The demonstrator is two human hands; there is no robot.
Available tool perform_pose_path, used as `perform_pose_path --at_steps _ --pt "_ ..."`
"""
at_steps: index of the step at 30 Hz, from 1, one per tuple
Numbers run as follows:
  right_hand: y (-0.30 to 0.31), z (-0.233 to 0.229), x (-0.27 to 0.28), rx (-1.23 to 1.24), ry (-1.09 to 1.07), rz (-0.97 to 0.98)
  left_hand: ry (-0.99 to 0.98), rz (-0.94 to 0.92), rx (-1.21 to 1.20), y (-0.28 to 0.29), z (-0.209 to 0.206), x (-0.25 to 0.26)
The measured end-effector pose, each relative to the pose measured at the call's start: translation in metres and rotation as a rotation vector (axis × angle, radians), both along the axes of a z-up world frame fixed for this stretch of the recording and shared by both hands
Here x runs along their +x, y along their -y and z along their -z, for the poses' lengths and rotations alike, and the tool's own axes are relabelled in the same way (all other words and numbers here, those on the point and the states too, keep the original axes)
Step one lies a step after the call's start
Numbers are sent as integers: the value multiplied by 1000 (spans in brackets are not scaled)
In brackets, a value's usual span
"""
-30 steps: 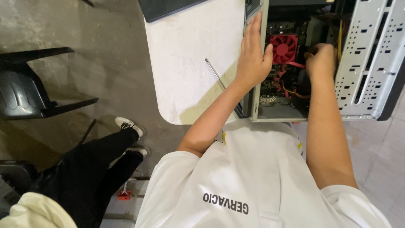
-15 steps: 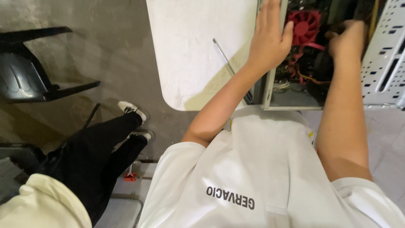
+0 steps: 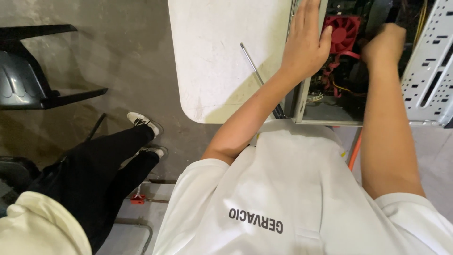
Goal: The person uses a screwdriver to remove screws from the side panel of a desktop computer case. After removing the panel, the person reaches inside the case to adjust and connect internal cables and components.
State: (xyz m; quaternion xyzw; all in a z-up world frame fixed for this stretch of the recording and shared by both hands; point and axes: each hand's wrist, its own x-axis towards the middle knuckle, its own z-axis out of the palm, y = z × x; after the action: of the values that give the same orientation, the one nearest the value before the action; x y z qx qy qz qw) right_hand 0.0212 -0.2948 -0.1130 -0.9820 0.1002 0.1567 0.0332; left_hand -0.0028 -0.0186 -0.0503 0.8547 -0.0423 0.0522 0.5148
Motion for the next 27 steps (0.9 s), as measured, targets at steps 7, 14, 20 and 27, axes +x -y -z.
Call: perform_pose_path --at_steps 7,14,20,27 --pt "-18 3 13 35 -48 197 28 -6 -40 1 -4 3" --pt "-14 10 35 -96 -124 117 95 23 -63 -8 -21 14" --pt "-84 -172 -9 334 -174 -11 -94 89 -49 -20 -48 9" --pt "14 -275 -134 1196 389 51 262 94 709 -8 -92 7"
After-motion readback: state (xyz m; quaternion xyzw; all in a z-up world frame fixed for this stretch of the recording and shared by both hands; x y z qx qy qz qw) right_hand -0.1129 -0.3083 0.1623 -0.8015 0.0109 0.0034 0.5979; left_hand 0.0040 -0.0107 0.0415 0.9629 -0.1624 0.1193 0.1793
